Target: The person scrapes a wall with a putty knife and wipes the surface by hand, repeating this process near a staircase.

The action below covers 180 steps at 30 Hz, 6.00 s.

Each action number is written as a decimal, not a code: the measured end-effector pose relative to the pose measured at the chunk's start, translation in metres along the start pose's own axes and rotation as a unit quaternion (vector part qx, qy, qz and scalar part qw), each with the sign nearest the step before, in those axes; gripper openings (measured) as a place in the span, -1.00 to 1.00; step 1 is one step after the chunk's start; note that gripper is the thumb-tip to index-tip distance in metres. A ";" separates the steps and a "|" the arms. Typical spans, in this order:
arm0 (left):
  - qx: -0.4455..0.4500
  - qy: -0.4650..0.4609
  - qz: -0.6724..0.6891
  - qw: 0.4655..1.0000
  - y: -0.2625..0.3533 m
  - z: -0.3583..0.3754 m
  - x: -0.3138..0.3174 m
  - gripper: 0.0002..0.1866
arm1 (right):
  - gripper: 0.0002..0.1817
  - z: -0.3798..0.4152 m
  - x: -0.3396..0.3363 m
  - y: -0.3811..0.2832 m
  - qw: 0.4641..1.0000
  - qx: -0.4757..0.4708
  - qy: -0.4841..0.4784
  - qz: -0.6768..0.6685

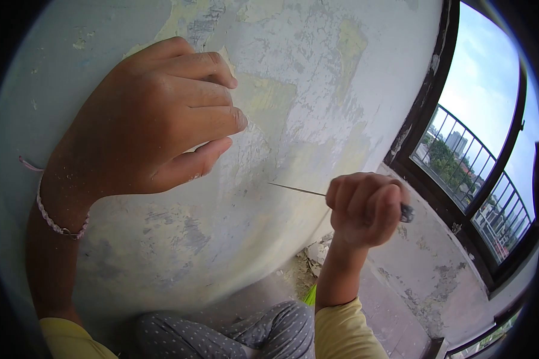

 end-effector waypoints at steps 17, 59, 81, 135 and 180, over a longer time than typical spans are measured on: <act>-0.025 -0.046 0.018 0.998 -0.001 0.004 -0.004 -0.83 | -0.55 0.019 0.004 0.013 0.994 0.099 0.026 -0.027; -0.004 0.019 0.019 1.000 0.003 -0.002 -0.004 -0.84 | -0.56 0.037 0.012 0.008 0.998 -0.006 0.047 -0.039; -0.025 -0.097 -0.137 0.985 0.017 -0.009 -0.016 -0.85 | -0.57 0.036 0.012 0.009 0.994 0.009 0.012 -0.112; -0.087 -0.356 -0.288 0.885 0.130 0.016 0.073 -0.14 | -0.78 0.447 -0.070 -0.014 0.553 0.440 0.672 -0.218; -0.113 -0.261 -0.315 0.906 0.119 0.120 0.029 -0.35 | -0.46 -0.006 0.003 0.004 0.932 -0.034 0.323 -0.163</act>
Point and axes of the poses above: each hand's wrist, its own z-axis away from the middle knuckle, its own x-axis out of the palm, y = z × x, the point moved 1 cm from there along -z, towards the middle knuckle, and after that the axes turned 11 degrees about -z, right-handed, at the moved point
